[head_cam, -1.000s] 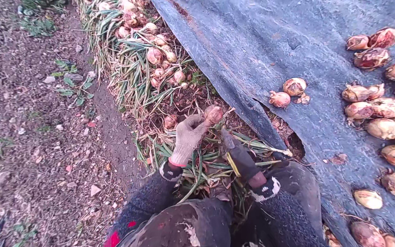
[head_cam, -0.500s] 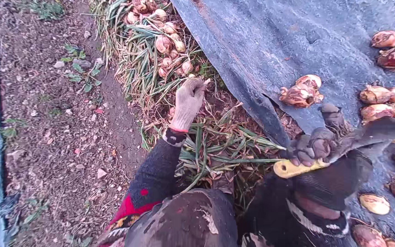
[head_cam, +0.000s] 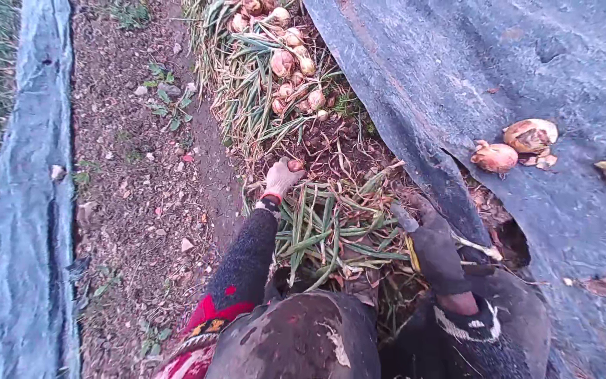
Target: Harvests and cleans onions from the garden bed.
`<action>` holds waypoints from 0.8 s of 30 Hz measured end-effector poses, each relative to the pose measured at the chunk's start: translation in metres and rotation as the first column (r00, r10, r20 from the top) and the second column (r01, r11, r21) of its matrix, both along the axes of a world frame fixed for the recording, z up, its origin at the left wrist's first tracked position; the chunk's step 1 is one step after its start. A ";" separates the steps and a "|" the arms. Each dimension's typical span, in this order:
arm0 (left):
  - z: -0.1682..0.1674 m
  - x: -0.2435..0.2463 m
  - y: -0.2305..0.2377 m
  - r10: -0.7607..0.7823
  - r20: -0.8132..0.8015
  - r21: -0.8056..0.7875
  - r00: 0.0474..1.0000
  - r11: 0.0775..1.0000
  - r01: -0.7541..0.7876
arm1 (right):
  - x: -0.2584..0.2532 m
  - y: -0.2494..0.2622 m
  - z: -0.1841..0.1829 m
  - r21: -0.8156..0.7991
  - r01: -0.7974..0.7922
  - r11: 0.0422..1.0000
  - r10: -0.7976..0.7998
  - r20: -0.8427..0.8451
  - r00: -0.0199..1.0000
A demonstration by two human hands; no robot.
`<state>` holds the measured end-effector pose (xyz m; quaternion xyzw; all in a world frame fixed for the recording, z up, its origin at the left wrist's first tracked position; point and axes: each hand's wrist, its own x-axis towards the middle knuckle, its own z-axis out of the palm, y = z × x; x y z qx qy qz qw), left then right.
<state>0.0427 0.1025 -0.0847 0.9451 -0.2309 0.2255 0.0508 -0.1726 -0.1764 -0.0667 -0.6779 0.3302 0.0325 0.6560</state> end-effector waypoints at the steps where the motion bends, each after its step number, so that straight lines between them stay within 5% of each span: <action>1: -0.029 0.014 0.027 0.128 -0.309 0.017 0.942 0.991 -0.129 | 0.001 0.004 -0.004 -0.013 -0.022 1.000 0.022 -0.005 1.000; 3: -0.038 0.031 0.034 0.322 -0.612 0.135 0.722 0.942 -0.306 | 0.002 0.010 -0.010 -0.075 -0.093 0.993 0.091 -0.039 0.995; 4: -0.025 0.029 0.023 0.299 -0.642 0.095 0.706 0.945 -0.313 | 0.003 0.013 -0.011 -0.096 -0.124 0.988 0.120 -0.054 0.991; 6: 0.008 0.006 0.000 0.072 -0.681 -0.160 0.729 0.957 -0.243 | 0.004 0.022 -0.010 -0.145 -0.157 0.977 0.151 -0.052 0.987; 8: 0.043 -0.017 -0.024 -0.234 -0.738 -0.434 0.633 0.883 -0.178 | 0.006 0.030 -0.006 -0.173 -0.147 0.974 0.148 -0.005 0.989; 11: 0.083 -0.053 -0.063 -0.499 -0.826 -0.548 0.262 0.821 -0.163 | 0.004 0.034 -0.001 -0.064 -0.124 0.990 0.133 0.167 0.977; 13: 0.095 -0.076 -0.084 -0.511 -0.859 -0.508 0.026 0.846 -0.162 | 0.001 0.036 -0.001 0.079 -0.084 0.993 0.056 0.312 0.949; 15: 0.095 -0.091 -0.093 -0.487 -0.869 -0.471 -0.087 0.868 -0.156 | -0.001 0.036 0.003 0.234 -0.037 0.972 -0.059 0.389 0.919; 18: 0.091 -0.095 -0.087 -0.461 -0.887 -0.459 -0.035 0.886 -0.062 | -0.006 0.037 -0.002 0.280 0.001 0.960 -0.112 0.379 0.919; 21: 0.088 -0.104 -0.081 -0.439 -0.868 -0.438 0.234 0.897 0.060 | -0.004 0.040 -0.009 0.194 0.016 0.981 -0.089 0.377 0.922; 24: 0.070 -0.100 -0.070 -0.235 -0.818 -0.272 0.525 0.962 0.007 | -0.009 0.046 0.011 0.326 -0.042 0.945 -0.129 0.486 0.864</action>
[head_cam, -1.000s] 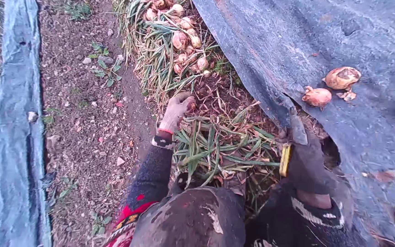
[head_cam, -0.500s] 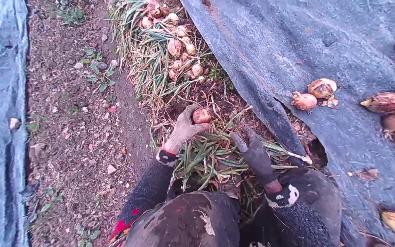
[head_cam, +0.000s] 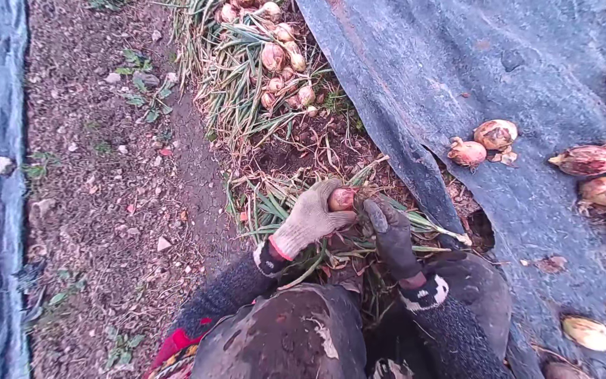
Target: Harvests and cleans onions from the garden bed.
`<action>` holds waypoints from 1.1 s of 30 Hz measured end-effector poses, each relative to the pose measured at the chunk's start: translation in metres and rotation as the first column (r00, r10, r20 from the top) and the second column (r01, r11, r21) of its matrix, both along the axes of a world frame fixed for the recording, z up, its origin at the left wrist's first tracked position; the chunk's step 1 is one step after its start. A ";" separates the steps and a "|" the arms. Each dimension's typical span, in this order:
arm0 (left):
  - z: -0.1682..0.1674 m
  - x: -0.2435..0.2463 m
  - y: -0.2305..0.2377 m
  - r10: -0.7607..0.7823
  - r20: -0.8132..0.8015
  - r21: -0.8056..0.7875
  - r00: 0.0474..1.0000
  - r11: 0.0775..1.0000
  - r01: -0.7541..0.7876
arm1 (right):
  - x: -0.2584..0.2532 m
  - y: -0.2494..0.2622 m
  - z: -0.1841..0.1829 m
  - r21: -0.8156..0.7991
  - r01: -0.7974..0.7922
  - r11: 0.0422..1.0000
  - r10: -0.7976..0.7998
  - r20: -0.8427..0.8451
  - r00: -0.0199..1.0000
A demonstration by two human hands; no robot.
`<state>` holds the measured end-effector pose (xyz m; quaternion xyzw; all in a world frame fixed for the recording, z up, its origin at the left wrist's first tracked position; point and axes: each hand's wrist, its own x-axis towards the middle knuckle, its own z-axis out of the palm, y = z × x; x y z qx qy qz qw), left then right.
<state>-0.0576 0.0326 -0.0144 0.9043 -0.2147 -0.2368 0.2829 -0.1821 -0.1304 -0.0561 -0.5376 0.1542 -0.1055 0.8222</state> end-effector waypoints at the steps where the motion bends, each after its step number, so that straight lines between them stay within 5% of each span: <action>1: -0.016 0.015 0.010 0.108 0.057 0.074 0.992 0.991 -0.112 | -0.005 -0.002 0.018 0.063 -0.073 0.995 0.067 0.082 0.994; 4: -0.040 0.062 0.061 0.485 -0.183 -0.059 0.855 0.863 -0.502 | -0.009 0.001 0.044 0.049 -0.081 0.996 0.076 0.106 0.991; 6: -0.030 0.069 0.071 0.498 -0.506 -0.278 0.704 0.679 -0.680 | -0.001 -0.001 0.021 -0.258 -0.076 0.963 0.017 -0.223 0.975; 8: -0.012 0.063 0.054 0.473 -0.564 -0.318 0.677 0.632 -0.707 | 0.007 -0.008 -0.006 -0.331 -0.351 0.876 0.175 -0.460 0.870; 11: 0.009 0.032 0.009 0.357 -0.225 -0.206 0.907 0.892 -0.402 | 0.007 0.002 -0.020 0.059 -0.325 0.944 0.321 -0.399 0.859; 13: 0.011 -0.003 -0.014 0.062 0.030 -0.019 0.998 0.998 -0.061 | 0.006 0.005 -0.016 0.413 -0.193 0.890 0.349 -0.344 0.872; 16: 0.013 -0.037 -0.040 -0.253 0.157 0.027 0.955 0.967 0.251 | 0.006 -0.005 -0.012 0.684 -0.006 0.730 0.340 -0.355 0.871; 19: 0.010 -0.029 -0.054 -0.296 0.097 -0.060 0.950 0.951 0.302 | -0.002 -0.027 -0.018 0.851 0.008 0.525 0.333 -0.213 0.919; 22: 0.003 0.005 -0.077 -0.220 0.153 -0.163 0.963 0.956 0.244 | -0.008 -0.050 0.006 0.865 0.044 0.500 0.193 -0.161 0.968; 24: -0.001 0.038 -0.092 -0.127 0.321 -0.089 0.938 0.982 0.164 | -0.022 -0.065 0.028 0.862 0.035 0.506 0.009 -0.045 0.999; 26: -0.008 0.071 -0.089 -0.071 0.378 -0.007 0.923 0.997 0.079 | -0.042 -0.091 0.051 0.781 0.043 0.623 -0.232 0.132 0.964; 29: -0.008 0.054 -0.084 -0.326 0.113 0.130 0.939 0.941 0.311 | -0.052 -0.114 0.057 0.597 0.189 0.779 -0.448 0.321 0.834; 31: -0.024 -0.007 -0.096 -0.584 -0.044 0.242 0.810 0.781 0.576 | -0.043 -0.106 0.041 0.558 0.276 0.783 -0.465 0.230 0.855; 33: -0.064 -0.051 -0.098 -0.710 -0.016 0.316 0.704 0.665 0.677 | -0.033 -0.093 0.014 0.558 0.308 0.770 -0.403 0.053 0.914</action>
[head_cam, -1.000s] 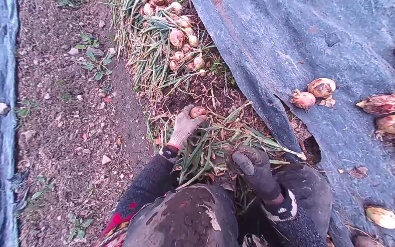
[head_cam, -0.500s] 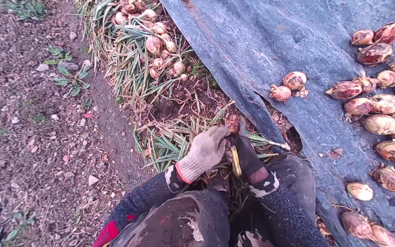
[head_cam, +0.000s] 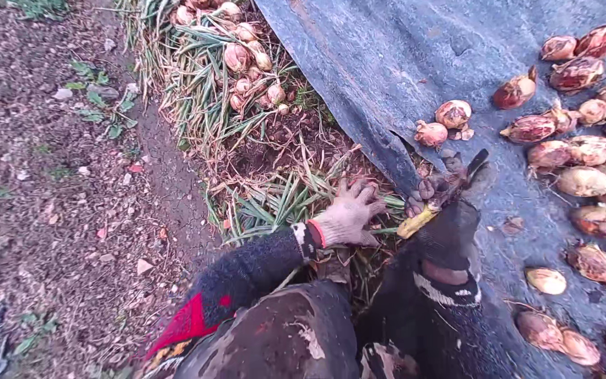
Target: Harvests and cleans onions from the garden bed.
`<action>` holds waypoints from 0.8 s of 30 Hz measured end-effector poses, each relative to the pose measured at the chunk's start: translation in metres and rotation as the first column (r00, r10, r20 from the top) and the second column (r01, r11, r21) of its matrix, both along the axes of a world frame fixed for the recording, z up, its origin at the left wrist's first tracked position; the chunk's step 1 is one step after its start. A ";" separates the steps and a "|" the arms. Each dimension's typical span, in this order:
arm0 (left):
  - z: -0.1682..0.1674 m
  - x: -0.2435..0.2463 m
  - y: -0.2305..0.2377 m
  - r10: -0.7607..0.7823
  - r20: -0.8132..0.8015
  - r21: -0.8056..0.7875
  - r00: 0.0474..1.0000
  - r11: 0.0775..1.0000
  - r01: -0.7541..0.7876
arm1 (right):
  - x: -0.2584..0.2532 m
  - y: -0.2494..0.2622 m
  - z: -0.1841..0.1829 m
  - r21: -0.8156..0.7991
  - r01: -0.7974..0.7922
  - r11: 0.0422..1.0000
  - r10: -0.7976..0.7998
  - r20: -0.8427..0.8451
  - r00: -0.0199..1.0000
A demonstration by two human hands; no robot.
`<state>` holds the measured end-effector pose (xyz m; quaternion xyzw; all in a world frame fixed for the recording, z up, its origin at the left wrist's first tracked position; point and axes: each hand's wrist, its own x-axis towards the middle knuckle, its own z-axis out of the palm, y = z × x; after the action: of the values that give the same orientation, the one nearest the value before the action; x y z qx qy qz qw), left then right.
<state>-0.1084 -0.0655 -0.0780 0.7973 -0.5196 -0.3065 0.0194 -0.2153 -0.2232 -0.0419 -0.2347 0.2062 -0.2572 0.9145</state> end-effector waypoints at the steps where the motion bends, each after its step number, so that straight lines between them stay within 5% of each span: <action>1: -0.018 -0.002 0.004 0.015 0.052 0.004 0.999 1.000 -0.016 | 0.004 0.005 -0.012 0.010 -0.043 0.999 0.043 -0.085 0.995; 7: -0.020 0.067 0.060 0.447 0.260 0.143 0.856 0.859 -0.492 | 0.011 0.003 -0.037 -0.078 -0.133 0.988 0.107 -0.277 0.955; 13: -0.021 0.084 0.211 0.679 0.388 0.188 0.623 0.603 -0.775 | 0.013 -0.002 -0.038 -0.158 -0.094 0.983 0.018 -0.425 0.905; 18: -0.006 0.055 0.307 0.854 0.206 0.125 0.477 0.461 -0.879 | 0.013 -0.003 -0.059 -0.229 -0.187 0.955 0.041 -0.524 0.851; 21: 0.006 0.011 0.305 0.816 0.052 0.223 0.576 0.553 -0.803 | 0.040 0.033 -0.019 -0.279 -0.310 0.909 0.038 -0.684 0.729; 24: 0.003 -0.039 0.303 0.776 0.037 0.437 0.630 0.554 -0.708 | 0.036 0.024 -0.041 -0.365 -0.401 0.840 0.085 -0.642 0.762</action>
<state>-0.1474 0.2371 -0.0746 0.8991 -0.0530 -0.4341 0.0207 -0.1796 -0.1991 -0.0833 -0.5494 0.3815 -0.0869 0.7383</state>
